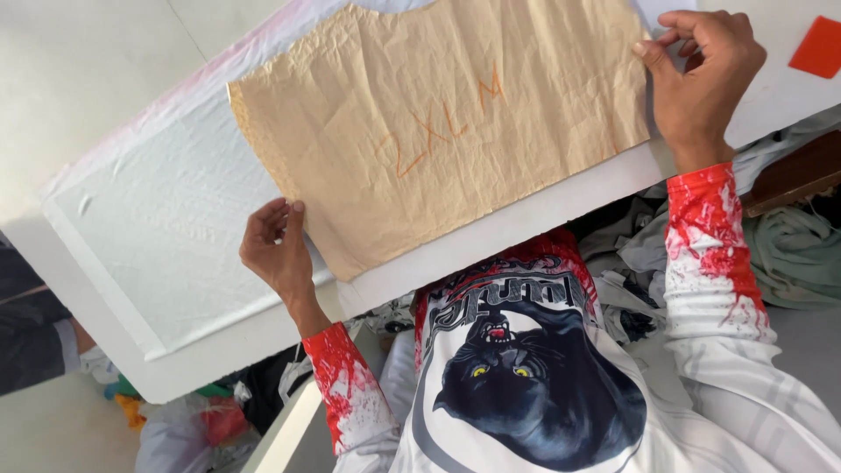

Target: A worker in a sewing factory places a pattern on white fabric and cuts it out using large scissors.

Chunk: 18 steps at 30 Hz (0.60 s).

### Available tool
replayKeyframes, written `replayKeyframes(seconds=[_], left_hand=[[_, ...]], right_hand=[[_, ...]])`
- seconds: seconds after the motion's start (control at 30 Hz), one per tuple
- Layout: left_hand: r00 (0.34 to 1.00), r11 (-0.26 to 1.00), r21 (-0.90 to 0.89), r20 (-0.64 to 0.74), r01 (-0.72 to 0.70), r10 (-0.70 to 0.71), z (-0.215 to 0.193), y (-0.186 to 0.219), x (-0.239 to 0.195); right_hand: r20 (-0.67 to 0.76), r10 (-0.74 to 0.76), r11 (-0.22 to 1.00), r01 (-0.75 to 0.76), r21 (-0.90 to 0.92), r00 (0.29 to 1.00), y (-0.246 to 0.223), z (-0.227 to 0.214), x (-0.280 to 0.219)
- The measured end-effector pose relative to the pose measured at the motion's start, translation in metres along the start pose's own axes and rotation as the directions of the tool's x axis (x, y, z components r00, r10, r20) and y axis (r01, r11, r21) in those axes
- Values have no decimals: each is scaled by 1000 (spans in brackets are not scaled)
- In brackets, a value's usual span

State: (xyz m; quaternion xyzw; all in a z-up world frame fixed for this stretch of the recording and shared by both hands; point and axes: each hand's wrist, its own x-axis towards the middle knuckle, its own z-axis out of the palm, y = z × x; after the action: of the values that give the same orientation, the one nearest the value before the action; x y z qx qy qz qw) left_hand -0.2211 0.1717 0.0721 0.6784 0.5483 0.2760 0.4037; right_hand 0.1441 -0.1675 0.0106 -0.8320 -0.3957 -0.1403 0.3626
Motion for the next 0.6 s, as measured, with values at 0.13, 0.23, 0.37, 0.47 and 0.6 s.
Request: replayKeyframes(seconds=[0.13, 0.23, 0.37, 0.47, 0.6], left_hand=[[999, 999, 18, 6, 44, -45, 0, 13, -5], [999, 998, 38, 1, 46, -46, 2, 19, -5], [992, 992, 6, 6, 125, -125, 5, 25, -10], [992, 992, 12, 6, 127, -127, 5, 28, -7], [992, 992, 5, -9, 124, -124, 0, 25, -6]], right_hand=[[-111, -34, 978, 10, -208, 993, -24, -9, -4], [-22, -112, 965, 103, -242, 994, -53, -14, -14], [106, -131, 935, 158, -319, 986, -57, -18, -22], [123, -125, 929, 160, -334, 985, -49, -18, -24], [102, -119, 930, 146, -338, 988, -52, -18, -22]])
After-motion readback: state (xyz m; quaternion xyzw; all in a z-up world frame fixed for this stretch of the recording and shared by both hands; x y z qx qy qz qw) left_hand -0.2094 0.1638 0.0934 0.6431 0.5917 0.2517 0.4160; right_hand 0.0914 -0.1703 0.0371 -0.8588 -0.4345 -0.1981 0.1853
